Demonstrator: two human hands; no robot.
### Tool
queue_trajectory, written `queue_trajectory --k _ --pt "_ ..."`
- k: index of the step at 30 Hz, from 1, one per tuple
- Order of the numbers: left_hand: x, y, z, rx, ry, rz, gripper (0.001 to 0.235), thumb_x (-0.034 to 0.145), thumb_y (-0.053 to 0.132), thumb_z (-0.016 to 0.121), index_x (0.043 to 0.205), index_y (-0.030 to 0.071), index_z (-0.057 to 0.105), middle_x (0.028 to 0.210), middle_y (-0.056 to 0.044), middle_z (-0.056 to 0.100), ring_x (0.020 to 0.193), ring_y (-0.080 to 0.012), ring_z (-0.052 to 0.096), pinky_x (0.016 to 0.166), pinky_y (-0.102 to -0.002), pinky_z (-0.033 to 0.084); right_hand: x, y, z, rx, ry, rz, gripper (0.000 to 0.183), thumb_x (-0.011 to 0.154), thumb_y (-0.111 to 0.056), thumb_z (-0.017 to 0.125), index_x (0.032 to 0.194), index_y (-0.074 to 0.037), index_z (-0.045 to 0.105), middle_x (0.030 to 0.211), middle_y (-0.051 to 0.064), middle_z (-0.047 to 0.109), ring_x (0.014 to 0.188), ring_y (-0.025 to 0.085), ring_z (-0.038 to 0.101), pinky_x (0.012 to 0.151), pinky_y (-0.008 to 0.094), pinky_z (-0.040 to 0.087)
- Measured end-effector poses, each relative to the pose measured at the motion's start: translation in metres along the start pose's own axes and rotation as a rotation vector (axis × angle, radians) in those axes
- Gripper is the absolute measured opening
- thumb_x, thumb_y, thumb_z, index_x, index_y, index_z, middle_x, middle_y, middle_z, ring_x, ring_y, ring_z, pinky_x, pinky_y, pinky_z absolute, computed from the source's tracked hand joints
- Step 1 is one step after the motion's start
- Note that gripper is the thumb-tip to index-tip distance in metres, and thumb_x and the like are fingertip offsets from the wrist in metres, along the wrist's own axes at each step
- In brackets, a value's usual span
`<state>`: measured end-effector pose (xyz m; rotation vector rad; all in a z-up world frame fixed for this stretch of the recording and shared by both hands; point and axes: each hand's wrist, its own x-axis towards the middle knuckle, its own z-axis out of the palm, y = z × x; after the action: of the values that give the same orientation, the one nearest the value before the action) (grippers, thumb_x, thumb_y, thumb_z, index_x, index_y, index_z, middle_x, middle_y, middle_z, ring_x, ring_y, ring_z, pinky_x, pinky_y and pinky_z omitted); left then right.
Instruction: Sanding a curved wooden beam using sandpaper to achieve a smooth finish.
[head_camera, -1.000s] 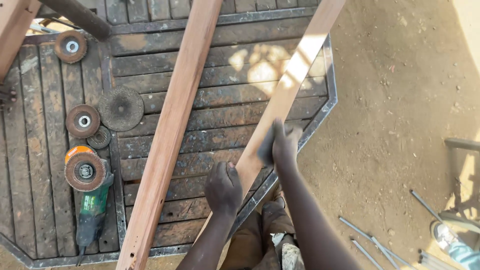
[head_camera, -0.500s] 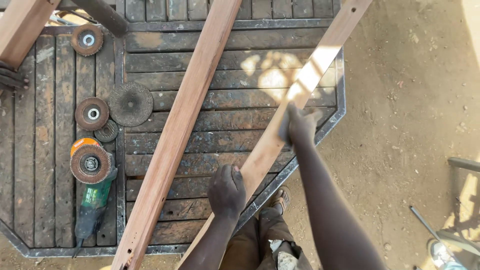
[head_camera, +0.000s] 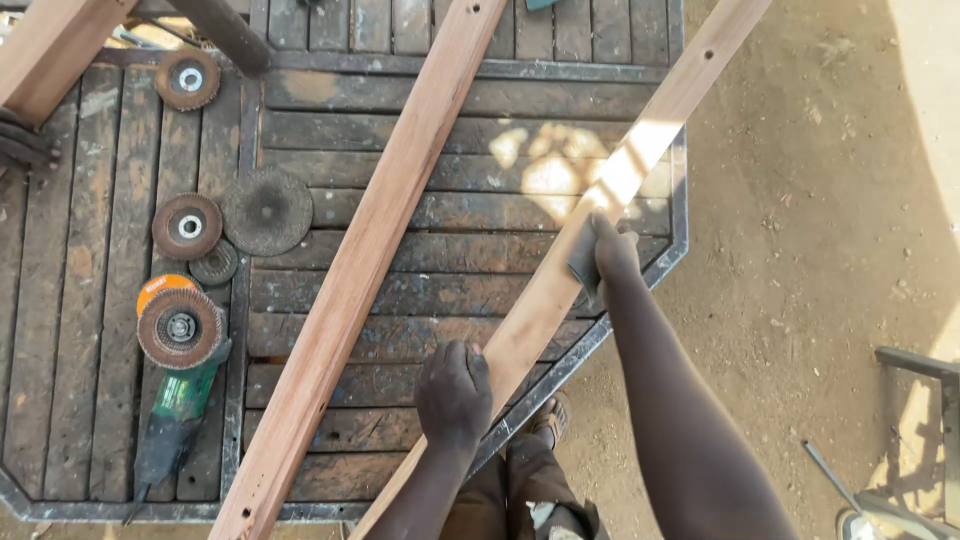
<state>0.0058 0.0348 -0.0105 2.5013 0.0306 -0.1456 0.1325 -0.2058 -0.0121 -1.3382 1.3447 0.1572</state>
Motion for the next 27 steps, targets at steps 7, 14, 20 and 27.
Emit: queue_trajectory --k 7,14,20,27 --pt "-0.003 0.003 -0.004 -0.007 -0.022 -0.011 0.029 0.103 0.029 0.046 0.084 0.01 0.057 0.085 -0.01 0.062 0.08 -0.0345 0.06 0.068 -0.051 0.048 -0.002 0.054 -0.002 0.182 -0.101 -0.052 0.057 0.093 -0.053 0.055 0.117 -0.002 0.053 0.103 0.009 0.065 0.092 0.021 0.067 0.074 0.038 0.056" --pt "-0.002 0.001 -0.004 -0.019 -0.039 -0.014 0.028 0.103 0.028 0.045 0.086 0.01 0.058 0.085 -0.009 0.063 0.078 -0.0323 0.061 0.068 -0.049 0.049 0.028 0.012 0.0 0.017 -0.012 0.007 0.063 0.094 -0.053 0.049 0.137 -0.007 0.045 0.119 0.014 0.062 0.107 0.03 0.063 0.089 0.044 0.054" --pt "-0.003 0.001 -0.003 0.01 -0.04 0.012 0.025 0.102 0.026 0.047 0.086 0.011 0.058 0.085 -0.009 0.062 0.079 -0.0317 0.06 0.068 -0.048 0.049 -0.028 0.048 -0.009 0.128 -0.099 0.044 0.054 0.099 -0.048 0.052 0.129 -0.004 0.047 0.108 0.01 0.061 0.096 0.022 0.063 0.085 0.037 0.054" --pt "-0.002 0.002 -0.007 0.025 0.006 0.042 0.021 0.098 0.025 0.049 0.085 0.012 0.058 0.083 -0.011 0.062 0.08 -0.0374 0.06 0.07 -0.051 0.047 0.065 0.03 -0.002 0.004 -0.01 -0.112 0.06 0.087 -0.047 0.053 0.132 -0.007 0.046 0.111 0.014 0.061 0.099 0.026 0.061 0.085 0.04 0.05"
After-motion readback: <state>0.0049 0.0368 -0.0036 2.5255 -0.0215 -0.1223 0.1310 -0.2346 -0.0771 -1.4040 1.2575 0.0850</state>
